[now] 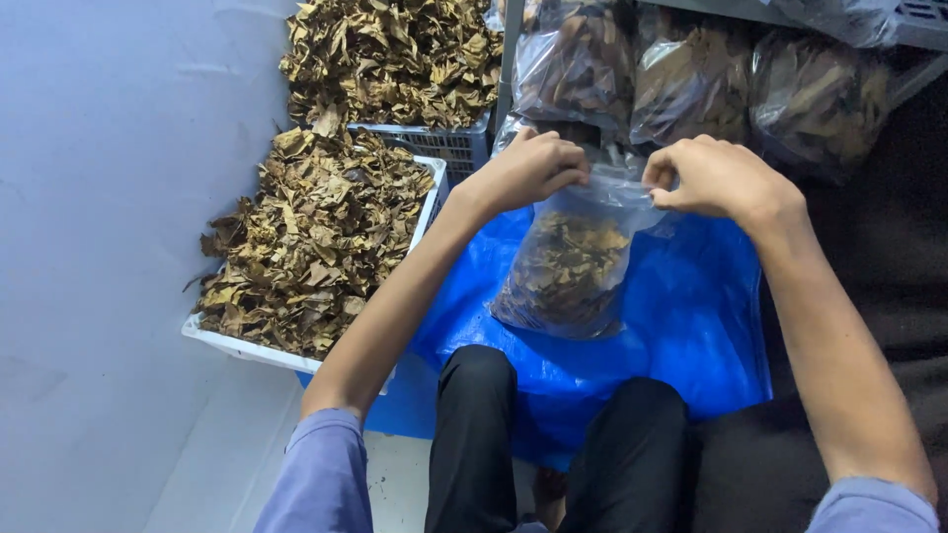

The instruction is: The person is manually transferring dried leaves from a storage crate into plastic bags for packing.

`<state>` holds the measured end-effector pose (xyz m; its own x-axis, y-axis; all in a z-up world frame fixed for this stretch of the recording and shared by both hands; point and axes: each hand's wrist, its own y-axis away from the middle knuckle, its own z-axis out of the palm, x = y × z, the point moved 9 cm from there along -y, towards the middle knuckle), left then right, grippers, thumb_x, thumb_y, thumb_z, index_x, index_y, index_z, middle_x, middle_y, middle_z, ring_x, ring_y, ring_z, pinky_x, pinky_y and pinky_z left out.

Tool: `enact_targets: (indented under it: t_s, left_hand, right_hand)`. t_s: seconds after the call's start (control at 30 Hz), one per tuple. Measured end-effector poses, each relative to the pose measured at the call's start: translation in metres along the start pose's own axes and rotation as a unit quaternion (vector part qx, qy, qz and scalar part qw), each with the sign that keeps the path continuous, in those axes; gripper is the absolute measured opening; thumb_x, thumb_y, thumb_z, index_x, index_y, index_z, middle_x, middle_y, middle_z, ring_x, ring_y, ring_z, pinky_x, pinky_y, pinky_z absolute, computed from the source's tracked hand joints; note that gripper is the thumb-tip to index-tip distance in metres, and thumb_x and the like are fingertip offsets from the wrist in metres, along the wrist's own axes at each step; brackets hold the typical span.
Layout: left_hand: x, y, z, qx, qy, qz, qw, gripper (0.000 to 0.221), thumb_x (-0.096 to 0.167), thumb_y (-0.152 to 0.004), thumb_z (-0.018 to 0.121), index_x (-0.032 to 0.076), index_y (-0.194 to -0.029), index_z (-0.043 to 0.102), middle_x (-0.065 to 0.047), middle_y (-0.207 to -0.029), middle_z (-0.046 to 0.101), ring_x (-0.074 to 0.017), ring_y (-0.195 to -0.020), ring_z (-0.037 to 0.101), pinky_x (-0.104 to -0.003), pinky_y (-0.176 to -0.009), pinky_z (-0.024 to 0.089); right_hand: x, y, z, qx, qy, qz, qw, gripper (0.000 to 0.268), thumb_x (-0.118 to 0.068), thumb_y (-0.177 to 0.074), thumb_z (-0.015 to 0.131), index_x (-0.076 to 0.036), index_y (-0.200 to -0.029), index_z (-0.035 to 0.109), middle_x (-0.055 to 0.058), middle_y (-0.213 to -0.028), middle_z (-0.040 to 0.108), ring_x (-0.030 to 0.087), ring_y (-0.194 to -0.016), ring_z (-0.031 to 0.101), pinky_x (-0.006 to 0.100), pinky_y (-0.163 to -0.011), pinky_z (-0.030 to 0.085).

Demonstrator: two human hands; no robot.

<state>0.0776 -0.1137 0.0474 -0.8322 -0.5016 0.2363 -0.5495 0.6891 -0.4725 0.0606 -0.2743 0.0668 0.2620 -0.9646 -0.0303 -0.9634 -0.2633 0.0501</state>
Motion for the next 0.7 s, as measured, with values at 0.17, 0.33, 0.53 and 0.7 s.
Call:
enact_targets:
  t_s: [0.17,0.33,0.53,0.7]
  left_hand:
    - [-0.004,0.007,0.005,0.049,-0.121,0.048,0.990,0.033,0.037,-0.103,0.054,0.015,-0.087,0.071,0.002,-0.081,0.067,-0.0185,-0.080,0.058,-0.040,-0.086,0.040]
    - [-0.002,0.020,0.002,0.034,-0.103,0.063,0.992,0.044,0.059,-0.082,0.069,0.014,-0.083,0.067,0.000,-0.080,0.065,-0.0198,-0.083,0.061,-0.048,-0.097,0.038]
    - [-0.019,0.019,-0.003,-0.008,-0.161,0.079,0.984,0.026,0.043,-0.085,0.075,0.019,-0.094,0.077,0.003,-0.107,0.077,-0.0200,-0.104,0.055,-0.044,-0.100,0.037]
    - [-0.009,0.021,-0.011,-0.005,-0.192,0.095,0.977,0.028,0.028,-0.081,0.078,0.019,-0.107,0.076,0.005,-0.098,0.081,-0.0199,-0.092,0.051,-0.035,-0.091,0.041]
  right_hand:
    - [-0.004,0.011,0.002,-0.024,-0.047,0.014,0.999,0.027,-0.020,-0.087,0.066,-0.020,-0.110,0.081,0.004,-0.096,0.082,0.019,-0.067,0.070,0.033,-0.062,0.054]
    - [0.008,0.014,0.006,-0.062,-0.077,0.014,0.995,0.028,-0.033,-0.089,0.074,-0.017,-0.111,0.082,0.006,-0.104,0.081,0.020,-0.074,0.072,0.034,-0.068,0.059]
    - [0.020,0.017,0.018,-0.116,-0.035,0.029,0.992,0.039,-0.030,-0.078,0.085,-0.018,-0.115,0.080,0.004,-0.105,0.083,0.021,-0.084,0.078,0.034,-0.077,0.061]
    - [0.016,0.022,0.022,-0.122,0.027,0.039,0.991,0.019,-0.019,-0.072,0.086,-0.018,-0.091,0.087,-0.001,-0.090,0.084,0.019,-0.081,0.079,0.035,-0.078,0.060]
